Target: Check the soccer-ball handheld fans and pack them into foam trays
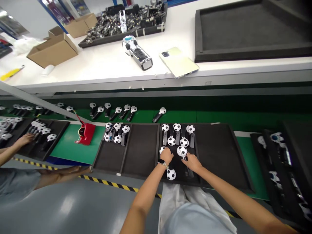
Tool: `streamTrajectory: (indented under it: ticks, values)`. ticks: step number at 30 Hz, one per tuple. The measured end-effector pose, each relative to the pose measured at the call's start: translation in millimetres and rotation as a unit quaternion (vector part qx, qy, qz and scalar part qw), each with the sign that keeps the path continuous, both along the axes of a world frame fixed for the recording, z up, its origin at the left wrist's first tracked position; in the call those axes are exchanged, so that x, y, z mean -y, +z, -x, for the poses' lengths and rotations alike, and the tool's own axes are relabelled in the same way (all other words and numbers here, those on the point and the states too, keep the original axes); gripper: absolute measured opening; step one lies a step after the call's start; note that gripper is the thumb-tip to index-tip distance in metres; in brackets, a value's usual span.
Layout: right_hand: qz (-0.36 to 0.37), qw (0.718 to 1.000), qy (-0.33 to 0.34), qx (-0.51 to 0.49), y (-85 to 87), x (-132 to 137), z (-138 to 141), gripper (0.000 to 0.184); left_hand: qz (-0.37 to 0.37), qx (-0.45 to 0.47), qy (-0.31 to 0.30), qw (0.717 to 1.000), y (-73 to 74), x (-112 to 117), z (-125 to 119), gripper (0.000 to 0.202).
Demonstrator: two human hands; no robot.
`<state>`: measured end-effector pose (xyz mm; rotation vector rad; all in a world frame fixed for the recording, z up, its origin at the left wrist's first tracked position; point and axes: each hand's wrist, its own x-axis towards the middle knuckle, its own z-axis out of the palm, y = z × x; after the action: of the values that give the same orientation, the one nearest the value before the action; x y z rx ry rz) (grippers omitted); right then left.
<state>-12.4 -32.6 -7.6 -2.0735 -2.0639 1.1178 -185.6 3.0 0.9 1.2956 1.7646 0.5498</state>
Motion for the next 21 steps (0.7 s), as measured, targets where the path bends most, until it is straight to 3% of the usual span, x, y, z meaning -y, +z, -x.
streamTrajectory:
  ticks: [4,8,12,15,18,21]
  values:
    - [0.024,0.998,-0.053,0.010,-20.8,3.0,27.8,0.033,-0.013,-0.112,-0.044,0.993,-7.8,-9.6,-16.5,0.041]
    - [0.036,0.995,-0.094,0.003,-35.6,1.9,51.1,0.036,-0.040,-0.166,-0.090,0.981,-9.4,6.7,-11.8,0.046]
    - [0.042,0.995,-0.090,-0.021,-36.2,5.0,55.1,0.035,-0.050,-0.192,-0.127,0.972,-13.8,35.2,3.7,0.041]
    - [0.046,0.998,-0.041,-0.026,-28.8,3.4,46.9,0.036,-0.055,-0.185,-0.139,0.971,-20.4,47.4,19.8,0.037]
    - [0.063,0.997,0.024,0.022,-16.6,-18.5,37.4,0.043,-0.113,-0.173,-0.100,0.973,-22.2,27.4,46.8,0.030]
    - [0.073,0.993,0.063,0.069,-5.5,-63.9,35.5,0.040,-0.185,-0.216,-0.030,0.958,-14.8,-39.1,91.3,0.030]
